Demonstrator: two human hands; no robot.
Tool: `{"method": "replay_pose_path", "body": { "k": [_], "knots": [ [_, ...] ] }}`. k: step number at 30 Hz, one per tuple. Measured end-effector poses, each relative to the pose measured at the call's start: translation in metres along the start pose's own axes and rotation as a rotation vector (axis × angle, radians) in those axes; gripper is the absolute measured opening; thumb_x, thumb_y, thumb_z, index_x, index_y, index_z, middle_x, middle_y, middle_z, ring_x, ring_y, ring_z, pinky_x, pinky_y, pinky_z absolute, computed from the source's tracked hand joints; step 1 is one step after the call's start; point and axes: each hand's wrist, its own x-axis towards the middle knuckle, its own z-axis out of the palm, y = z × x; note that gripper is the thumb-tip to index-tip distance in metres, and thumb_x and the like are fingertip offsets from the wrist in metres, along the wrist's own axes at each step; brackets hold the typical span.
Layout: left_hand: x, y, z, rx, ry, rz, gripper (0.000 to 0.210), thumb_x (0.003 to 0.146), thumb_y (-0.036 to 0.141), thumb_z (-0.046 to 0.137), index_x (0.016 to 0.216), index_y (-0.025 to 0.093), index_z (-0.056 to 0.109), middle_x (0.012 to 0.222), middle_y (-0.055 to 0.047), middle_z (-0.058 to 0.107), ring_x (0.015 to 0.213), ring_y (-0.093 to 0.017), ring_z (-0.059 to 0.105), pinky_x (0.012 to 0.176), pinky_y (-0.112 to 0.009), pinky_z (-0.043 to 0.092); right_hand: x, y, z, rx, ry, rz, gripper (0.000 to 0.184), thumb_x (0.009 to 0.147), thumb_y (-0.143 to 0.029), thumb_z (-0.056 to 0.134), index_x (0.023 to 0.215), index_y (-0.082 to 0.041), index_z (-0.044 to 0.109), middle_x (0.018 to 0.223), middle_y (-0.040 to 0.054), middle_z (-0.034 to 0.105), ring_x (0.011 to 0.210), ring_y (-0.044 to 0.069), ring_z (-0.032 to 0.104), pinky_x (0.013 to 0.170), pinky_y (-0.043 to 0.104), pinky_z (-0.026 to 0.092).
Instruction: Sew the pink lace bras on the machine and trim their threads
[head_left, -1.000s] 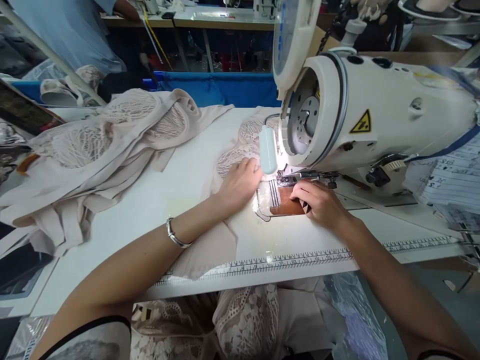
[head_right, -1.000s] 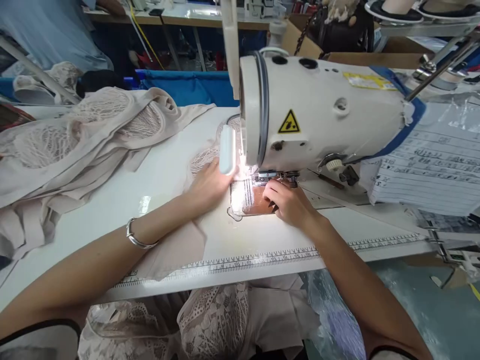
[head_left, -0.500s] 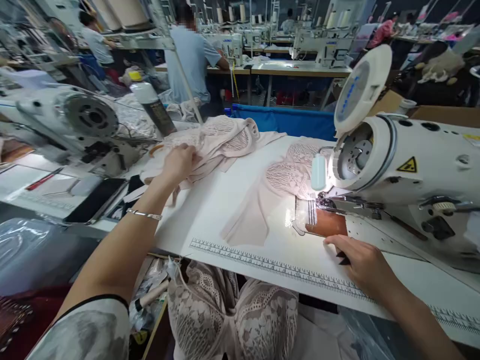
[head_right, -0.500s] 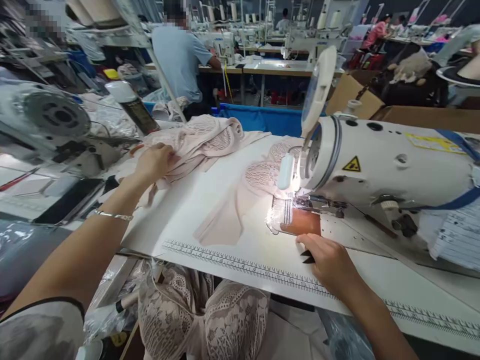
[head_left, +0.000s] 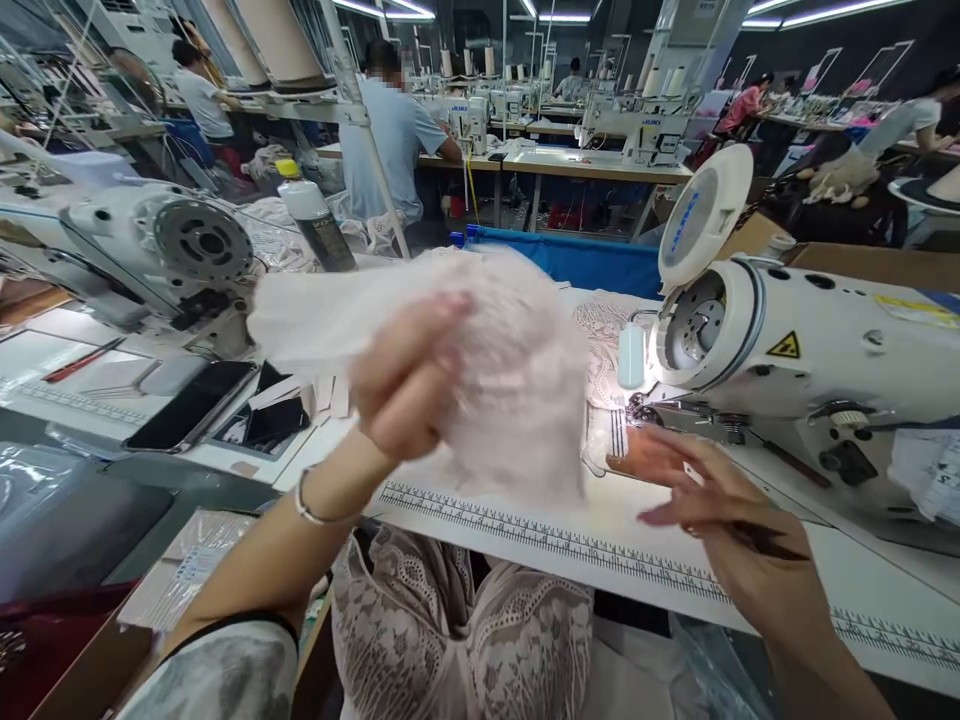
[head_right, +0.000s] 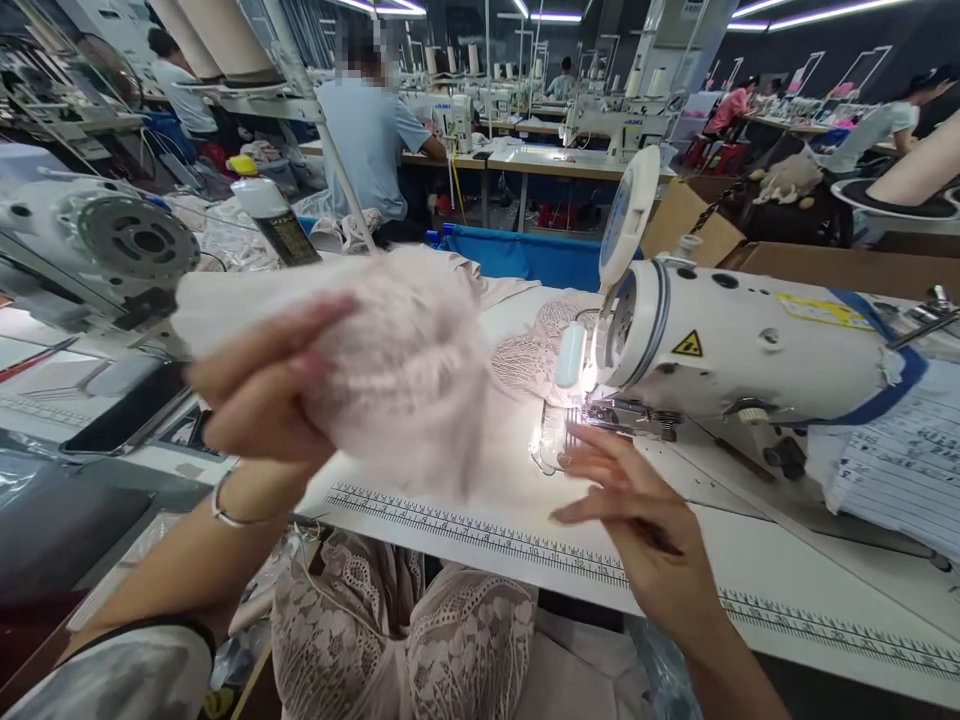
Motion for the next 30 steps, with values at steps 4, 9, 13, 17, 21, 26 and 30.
{"method": "replay_pose_path", "body": {
  "k": [4, 9, 13, 17, 21, 26, 30],
  "knots": [
    [-0.006, 0.04, 0.03, -0.071, -0.096, 0.289, 0.035, 0.105, 0.022, 0.038, 0.137, 0.029, 0.048, 0.133, -0.006, 0.063, 0.126, -0.021, 0.058, 0.105, -0.042, 0.051, 0.01, -0.022, 0.013, 0.417, -0.609, 0.093, 0.031, 0.103, -0.033, 0.052, 0.094, -0.027, 0.081, 0.098, 0.0057, 0.076, 0.093, 0.019, 0.071, 0.086, 0.031, 0.056],
    [-0.04, 0.054, 0.043, 0.224, -0.542, -0.277, 0.034, 0.097, 0.011, 0.042, 0.122, 0.011, 0.064, 0.122, -0.021, 0.064, 0.117, -0.033, 0.055, 0.1, -0.054, 0.044, -0.012, -0.015, 0.019, -0.044, -0.494, 0.39, 0.028, 0.103, -0.037, 0.047, 0.103, -0.026, 0.073, 0.099, 0.0048, 0.073, 0.092, 0.019, 0.069, 0.084, 0.031, 0.054],
    [-0.084, 0.099, 0.035, -0.38, -0.878, -0.566, 0.046, 0.101, 0.039, 0.043, 0.067, 0.016, 0.064, 0.08, -0.011, 0.064, 0.085, -0.026, 0.056, 0.082, -0.041, 0.046, -0.026, 0.001, 0.028, -0.143, -0.276, 0.424, 0.037, 0.103, -0.046, 0.041, 0.089, -0.025, 0.067, 0.089, 0.0044, 0.069, 0.082, 0.02, 0.066, 0.075, 0.031, 0.053],
    [-0.104, 0.142, 0.035, -0.994, -0.854, -1.137, 0.055, 0.087, 0.067, 0.059, 0.07, 0.015, 0.057, 0.068, -0.001, 0.051, 0.066, -0.015, 0.044, 0.063, -0.028, 0.037, -0.028, 0.01, 0.048, -0.073, -0.021, 0.422, 0.05, 0.098, -0.061, 0.044, 0.069, -0.022, 0.058, 0.068, 0.002, 0.059, 0.066, 0.019, 0.059, 0.064, 0.029, 0.049],
    [-0.101, 0.153, 0.044, -1.156, -0.553, -1.496, 0.054, 0.077, 0.067, 0.072, 0.08, 0.015, 0.061, 0.072, 0.0, 0.055, 0.07, -0.015, 0.047, 0.066, -0.025, 0.039, -0.031, 0.02, 0.068, -0.064, 0.368, 0.569, 0.051, 0.084, -0.073, 0.058, 0.076, -0.023, 0.054, 0.068, 0.0005, 0.056, 0.064, 0.019, 0.056, 0.059, 0.029, 0.048],
    [-0.089, 0.136, 0.048, -1.133, -0.803, -1.356, 0.058, 0.083, 0.073, 0.059, 0.076, 0.016, 0.058, 0.073, -0.002, 0.056, 0.073, -0.017, 0.051, 0.074, -0.03, 0.043, -0.034, 0.028, 0.072, -0.011, 0.29, 0.686, 0.056, 0.084, -0.075, 0.054, 0.066, -0.022, 0.052, 0.065, 0.003, 0.057, 0.067, 0.022, 0.056, 0.065, 0.033, 0.049],
    [-0.084, 0.125, 0.05, -0.869, -1.068, -1.121, 0.055, 0.087, 0.07, 0.049, 0.065, 0.02, 0.045, 0.065, 0.001, 0.046, 0.066, -0.016, 0.041, 0.066, -0.03, 0.038, -0.031, 0.03, 0.055, 0.017, 0.016, 0.626, 0.051, 0.084, -0.067, 0.06, 0.062, -0.022, 0.053, 0.061, 0.0008, 0.055, 0.065, 0.021, 0.053, 0.068, 0.033, 0.049]
  ]
}}
